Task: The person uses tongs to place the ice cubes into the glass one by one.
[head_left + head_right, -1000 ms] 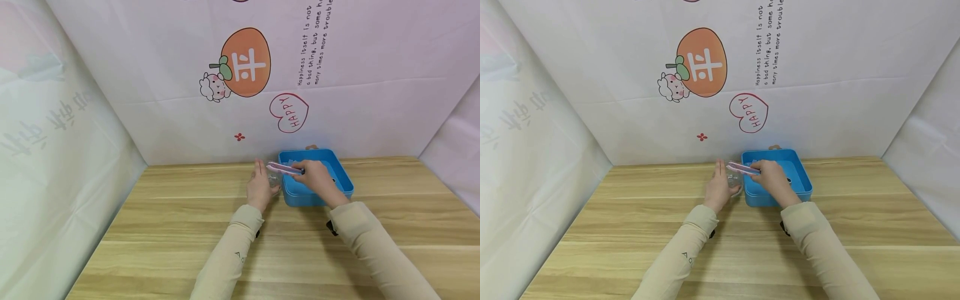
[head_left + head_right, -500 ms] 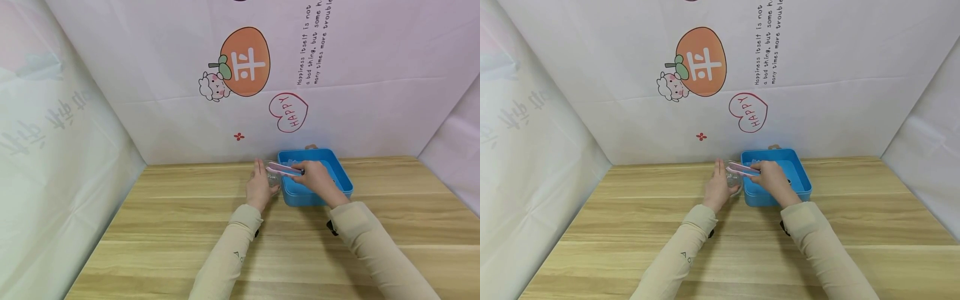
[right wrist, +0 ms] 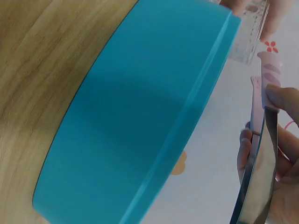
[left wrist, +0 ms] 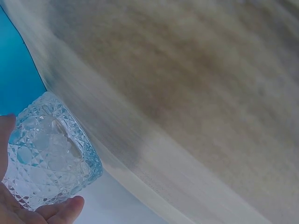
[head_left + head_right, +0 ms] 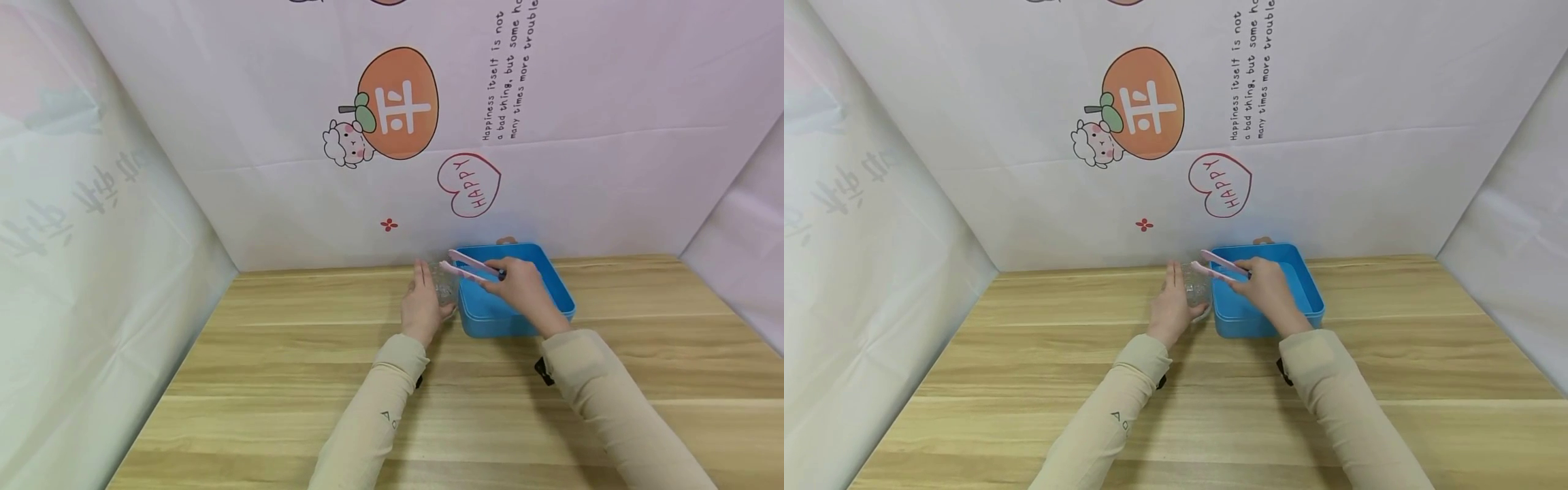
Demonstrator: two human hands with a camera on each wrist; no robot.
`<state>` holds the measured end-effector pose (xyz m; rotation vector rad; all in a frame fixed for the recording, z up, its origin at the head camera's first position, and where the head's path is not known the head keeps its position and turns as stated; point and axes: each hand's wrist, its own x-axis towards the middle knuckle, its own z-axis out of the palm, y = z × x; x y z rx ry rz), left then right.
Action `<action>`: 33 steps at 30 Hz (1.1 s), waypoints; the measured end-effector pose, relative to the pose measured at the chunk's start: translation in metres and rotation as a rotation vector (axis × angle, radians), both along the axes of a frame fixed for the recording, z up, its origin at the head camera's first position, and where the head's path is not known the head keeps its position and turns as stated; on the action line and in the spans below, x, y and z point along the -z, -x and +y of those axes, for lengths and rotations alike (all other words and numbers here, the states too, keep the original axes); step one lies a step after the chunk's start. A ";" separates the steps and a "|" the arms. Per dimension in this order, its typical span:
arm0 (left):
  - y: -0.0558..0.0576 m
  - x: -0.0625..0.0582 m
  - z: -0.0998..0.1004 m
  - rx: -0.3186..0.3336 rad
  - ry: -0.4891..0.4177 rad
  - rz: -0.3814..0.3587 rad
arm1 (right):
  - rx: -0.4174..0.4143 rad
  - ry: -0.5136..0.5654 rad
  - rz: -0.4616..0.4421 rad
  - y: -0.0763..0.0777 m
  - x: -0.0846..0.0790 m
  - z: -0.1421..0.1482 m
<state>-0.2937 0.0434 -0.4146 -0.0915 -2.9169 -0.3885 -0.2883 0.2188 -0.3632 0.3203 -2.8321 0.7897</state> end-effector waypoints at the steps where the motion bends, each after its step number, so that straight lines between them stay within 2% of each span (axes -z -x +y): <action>1: 0.000 0.000 0.000 -0.001 0.001 0.005 | 0.015 0.004 0.004 0.001 0.000 0.001; 8: 0.002 0.003 -0.001 -0.004 -0.007 0.002 | 0.136 0.013 -0.043 0.011 0.004 0.010; 17: 0.001 0.004 0.000 -0.007 0.012 0.023 | 0.222 0.000 -0.093 0.023 0.019 0.023; 27: 0.002 0.002 0.000 -0.007 0.030 0.005 | 0.199 0.002 -0.184 0.028 0.036 0.023; 33: 0.003 0.003 0.000 -0.015 0.030 0.001 | 0.193 0.006 -0.206 0.028 0.041 0.020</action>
